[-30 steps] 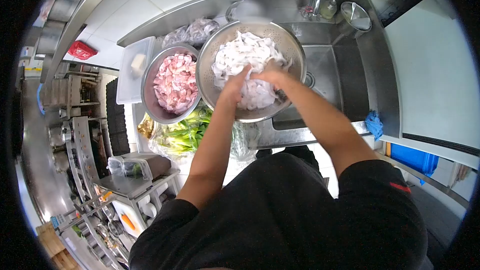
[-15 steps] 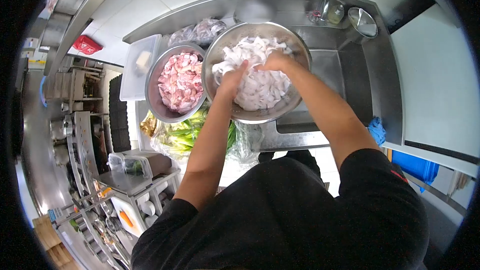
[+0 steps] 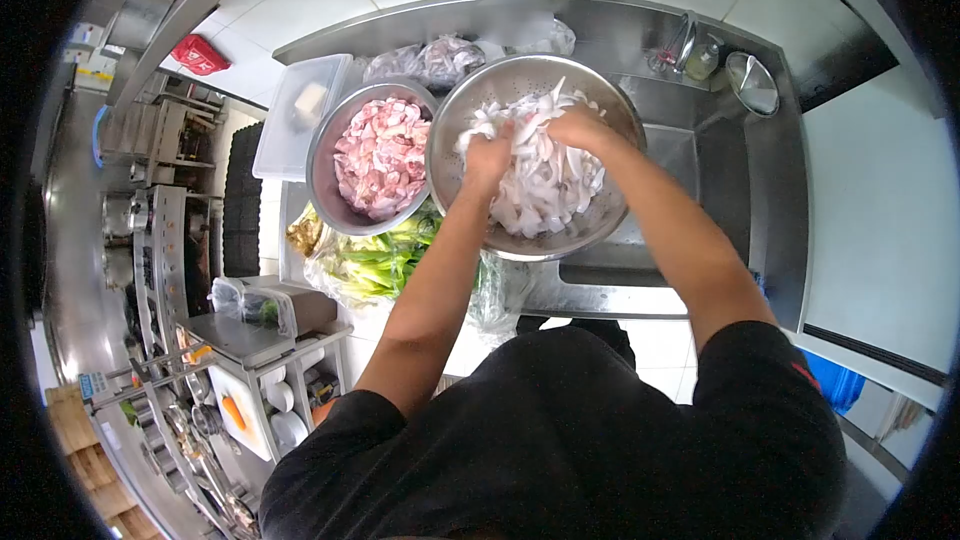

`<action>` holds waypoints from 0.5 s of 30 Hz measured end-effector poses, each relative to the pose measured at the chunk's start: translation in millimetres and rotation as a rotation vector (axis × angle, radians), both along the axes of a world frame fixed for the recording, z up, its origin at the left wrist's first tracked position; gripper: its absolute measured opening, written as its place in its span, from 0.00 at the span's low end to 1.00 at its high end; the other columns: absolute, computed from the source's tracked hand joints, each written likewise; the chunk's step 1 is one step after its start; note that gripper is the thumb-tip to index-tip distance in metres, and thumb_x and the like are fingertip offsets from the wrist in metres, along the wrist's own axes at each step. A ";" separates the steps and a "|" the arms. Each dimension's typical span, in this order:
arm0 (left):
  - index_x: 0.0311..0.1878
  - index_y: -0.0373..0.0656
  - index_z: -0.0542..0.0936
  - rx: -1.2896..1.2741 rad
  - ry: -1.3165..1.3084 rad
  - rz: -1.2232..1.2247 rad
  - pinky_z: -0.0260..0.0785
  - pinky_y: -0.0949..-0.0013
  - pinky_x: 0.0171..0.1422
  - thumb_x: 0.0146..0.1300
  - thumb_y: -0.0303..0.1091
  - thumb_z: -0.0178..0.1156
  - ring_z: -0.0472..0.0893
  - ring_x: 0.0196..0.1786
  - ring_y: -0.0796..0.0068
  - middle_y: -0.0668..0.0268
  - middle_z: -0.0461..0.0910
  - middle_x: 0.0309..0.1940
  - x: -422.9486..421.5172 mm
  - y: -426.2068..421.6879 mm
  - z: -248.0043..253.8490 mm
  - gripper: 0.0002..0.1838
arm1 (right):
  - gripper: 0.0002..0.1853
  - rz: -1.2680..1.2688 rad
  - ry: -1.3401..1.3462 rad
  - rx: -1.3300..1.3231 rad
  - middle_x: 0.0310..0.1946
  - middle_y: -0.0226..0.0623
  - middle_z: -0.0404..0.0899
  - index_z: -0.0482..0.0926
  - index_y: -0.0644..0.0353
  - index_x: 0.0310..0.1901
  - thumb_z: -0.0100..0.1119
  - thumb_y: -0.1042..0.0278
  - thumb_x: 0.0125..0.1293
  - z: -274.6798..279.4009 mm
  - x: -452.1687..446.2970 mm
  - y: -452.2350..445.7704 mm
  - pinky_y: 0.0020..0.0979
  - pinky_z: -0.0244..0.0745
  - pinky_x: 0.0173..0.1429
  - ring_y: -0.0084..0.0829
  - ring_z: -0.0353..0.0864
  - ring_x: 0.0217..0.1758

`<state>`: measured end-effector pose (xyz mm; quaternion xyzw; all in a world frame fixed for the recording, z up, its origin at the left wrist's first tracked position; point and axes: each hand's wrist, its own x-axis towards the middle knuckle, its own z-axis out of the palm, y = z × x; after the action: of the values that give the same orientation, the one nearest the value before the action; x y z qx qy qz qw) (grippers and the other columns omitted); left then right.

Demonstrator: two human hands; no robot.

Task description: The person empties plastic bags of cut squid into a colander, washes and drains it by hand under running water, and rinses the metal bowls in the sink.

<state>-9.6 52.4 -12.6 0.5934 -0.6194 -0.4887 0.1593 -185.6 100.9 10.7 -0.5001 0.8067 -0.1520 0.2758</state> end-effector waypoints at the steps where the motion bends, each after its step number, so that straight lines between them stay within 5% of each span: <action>1: 0.62 0.25 0.77 0.030 0.006 0.003 0.64 0.55 0.73 0.68 0.71 0.51 0.73 0.71 0.44 0.33 0.74 0.63 -4.6 -1.2 -0.9 0.48 | 0.36 -0.021 0.120 -0.056 0.54 0.55 0.84 0.84 0.59 0.56 0.59 0.34 0.61 -21.6 -3.6 -3.7 0.40 0.74 0.65 0.48 0.81 0.62; 2: 0.62 0.25 0.77 0.061 0.009 0.000 0.63 0.55 0.74 0.68 0.72 0.50 0.72 0.71 0.45 0.34 0.74 0.64 -11.2 -5.0 -6.0 0.48 | 0.35 0.148 0.134 0.028 0.54 0.56 0.83 0.84 0.58 0.57 0.59 0.35 0.59 -92.8 -26.1 -29.9 0.42 0.72 0.68 0.48 0.79 0.65; 3: 0.62 0.26 0.77 0.096 0.005 -0.007 0.62 0.56 0.74 0.68 0.72 0.50 0.72 0.72 0.46 0.35 0.73 0.65 -17.1 -8.3 -16.6 0.48 | 0.34 0.113 0.139 0.014 0.54 0.55 0.83 0.84 0.59 0.57 0.60 0.37 0.59 -92.3 -14.8 -24.8 0.42 0.73 0.67 0.48 0.80 0.64; 4: 0.74 0.27 0.63 0.409 0.179 -0.017 0.59 0.54 0.77 0.66 0.76 0.49 0.66 0.75 0.48 0.43 0.64 0.75 -23.3 -28.3 -39.3 0.55 | 0.33 0.078 0.143 -0.005 0.53 0.55 0.84 0.84 0.59 0.56 0.61 0.39 0.59 -83.7 11.3 -25.5 0.43 0.74 0.66 0.49 0.80 0.62; 7: 0.63 0.32 0.79 0.758 0.358 -0.071 0.63 0.59 0.74 0.69 0.75 0.46 0.71 0.72 0.53 0.46 0.70 0.71 -20.4 -40.9 -12.0 0.48 | 0.29 0.196 0.029 0.120 0.52 0.54 0.84 0.82 0.60 0.58 0.62 0.48 0.60 -14.6 21.5 -18.1 0.43 0.75 0.63 0.50 0.82 0.59; 9: 0.61 0.33 0.80 0.392 0.217 -0.243 0.62 0.59 0.73 0.68 0.76 0.45 0.72 0.71 0.56 0.46 0.74 0.67 -7.9 -15.7 78.4 0.48 | 0.26 0.324 -0.010 0.111 0.51 0.53 0.84 0.81 0.61 0.57 0.61 0.53 0.61 53.2 14.3 -18.2 0.43 0.77 0.60 0.52 0.83 0.56; 11: 0.60 0.35 0.81 0.238 0.191 -0.461 0.58 0.61 0.75 0.67 0.78 0.44 0.73 0.69 0.59 0.48 0.77 0.64 6.1 -13.2 92.3 0.48 | 0.22 0.416 0.006 -0.004 0.49 0.52 0.85 0.83 0.61 0.53 0.61 0.54 0.63 90.4 14.1 -1.1 0.45 0.78 0.56 0.54 0.84 0.54; 13: 0.57 0.37 0.84 0.139 0.197 -0.469 0.60 0.63 0.73 0.68 0.77 0.43 0.76 0.65 0.58 0.46 0.78 0.62 6.2 -8.6 91.7 0.47 | 0.20 0.226 0.061 -0.087 0.52 0.52 0.84 0.83 0.59 0.53 0.59 0.55 0.65 104.4 24.5 15.3 0.45 0.78 0.58 0.52 0.84 0.55; 15: 0.59 0.36 0.83 0.022 0.147 -0.421 0.62 0.63 0.72 0.69 0.77 0.43 0.77 0.63 0.58 0.46 0.79 0.60 4.0 -2.8 64.4 0.47 | 0.19 0.127 0.103 -0.110 0.54 0.52 0.83 0.83 0.57 0.53 0.59 0.56 0.66 74.2 29.0 27.2 0.45 0.77 0.60 0.50 0.83 0.57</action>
<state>-5.6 49.6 51.8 0.4155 -0.7109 -0.5599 0.0923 -156.6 128.2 84.8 -0.5717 0.7769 -0.1523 0.2154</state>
